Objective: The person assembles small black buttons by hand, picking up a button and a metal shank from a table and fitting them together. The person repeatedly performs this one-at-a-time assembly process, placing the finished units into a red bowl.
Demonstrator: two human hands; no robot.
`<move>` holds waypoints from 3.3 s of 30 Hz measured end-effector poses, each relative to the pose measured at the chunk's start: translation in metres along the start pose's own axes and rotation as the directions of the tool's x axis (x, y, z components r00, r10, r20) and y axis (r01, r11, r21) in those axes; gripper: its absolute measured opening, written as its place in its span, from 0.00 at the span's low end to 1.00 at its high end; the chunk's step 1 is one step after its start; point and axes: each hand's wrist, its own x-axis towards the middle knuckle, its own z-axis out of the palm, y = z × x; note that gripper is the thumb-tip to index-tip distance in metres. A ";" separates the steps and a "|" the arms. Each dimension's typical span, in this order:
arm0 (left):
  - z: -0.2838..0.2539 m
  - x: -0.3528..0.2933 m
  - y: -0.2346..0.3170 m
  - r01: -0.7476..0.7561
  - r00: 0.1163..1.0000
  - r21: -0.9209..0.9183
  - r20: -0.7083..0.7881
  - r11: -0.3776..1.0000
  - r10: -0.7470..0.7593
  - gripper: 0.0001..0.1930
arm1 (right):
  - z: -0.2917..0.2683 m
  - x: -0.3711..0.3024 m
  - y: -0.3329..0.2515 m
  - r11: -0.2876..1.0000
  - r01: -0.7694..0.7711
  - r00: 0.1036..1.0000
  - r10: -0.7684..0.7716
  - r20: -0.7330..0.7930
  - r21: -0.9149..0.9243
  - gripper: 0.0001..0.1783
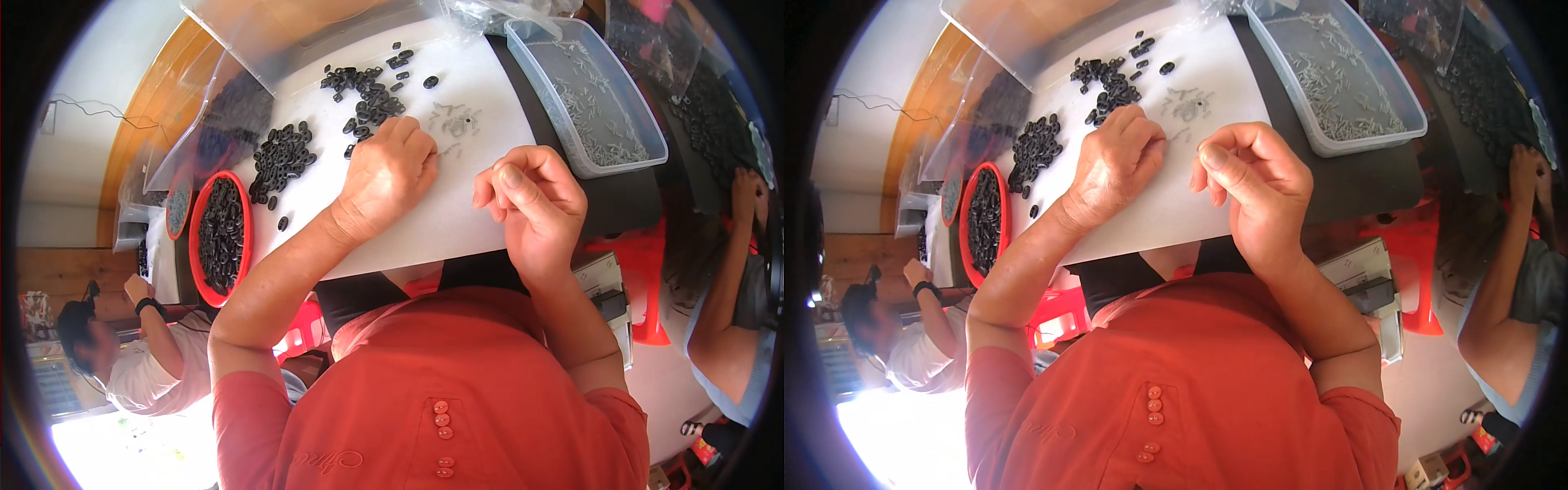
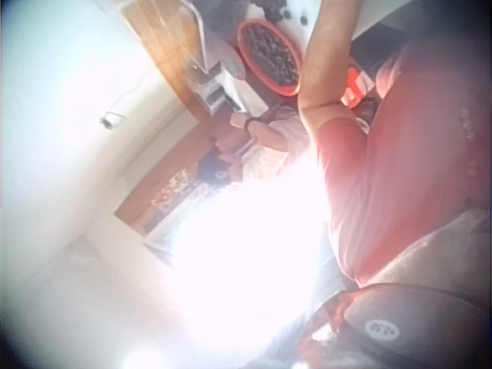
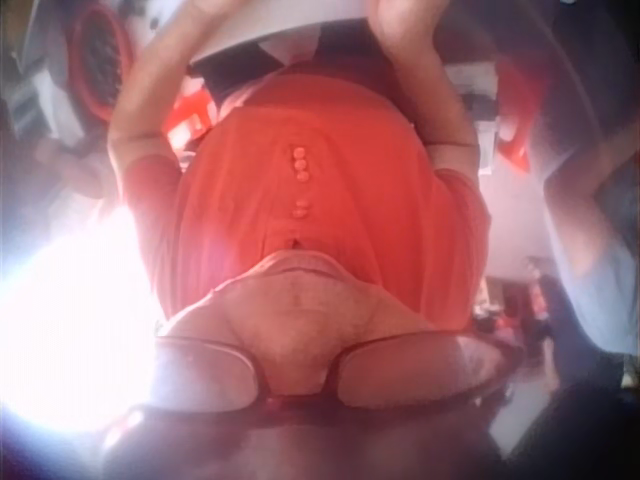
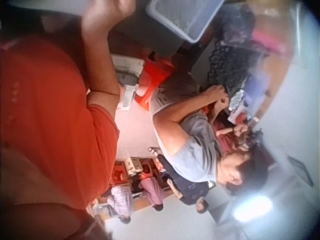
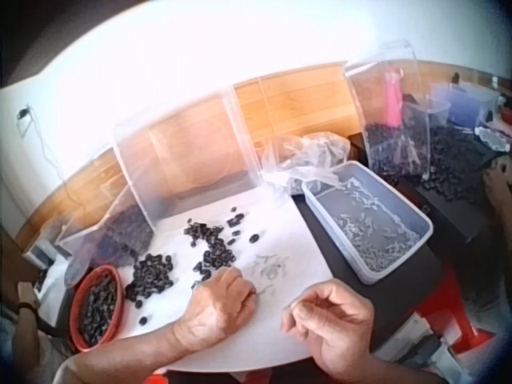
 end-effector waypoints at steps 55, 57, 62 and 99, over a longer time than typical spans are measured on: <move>-0.059 -0.063 0.077 0.577 0.520 -0.767 0.610 -0.281 -0.598 0.07 | 0.033 -0.023 0.007 0.804 0.319 0.904 -0.099 0.417 -0.501 0.11; -0.061 -0.072 0.081 0.526 0.504 -0.788 0.593 -0.320 -0.628 0.07 | 0.039 -0.025 0.010 0.801 0.337 0.891 -0.102 0.442 -0.494 0.11; -0.069 -0.084 0.080 0.513 0.481 -0.797 0.575 -0.319 -0.662 0.07 | 0.052 -0.024 0.013 0.793 0.363 0.864 -0.089 0.496 -0.489 0.09; -0.062 -0.084 0.021 0.468 0.575 -0.881 0.369 -0.077 -0.730 0.07 | 0.094 -0.001 0.047 0.864 0.042 0.973 0.080 0.218 -0.502 0.04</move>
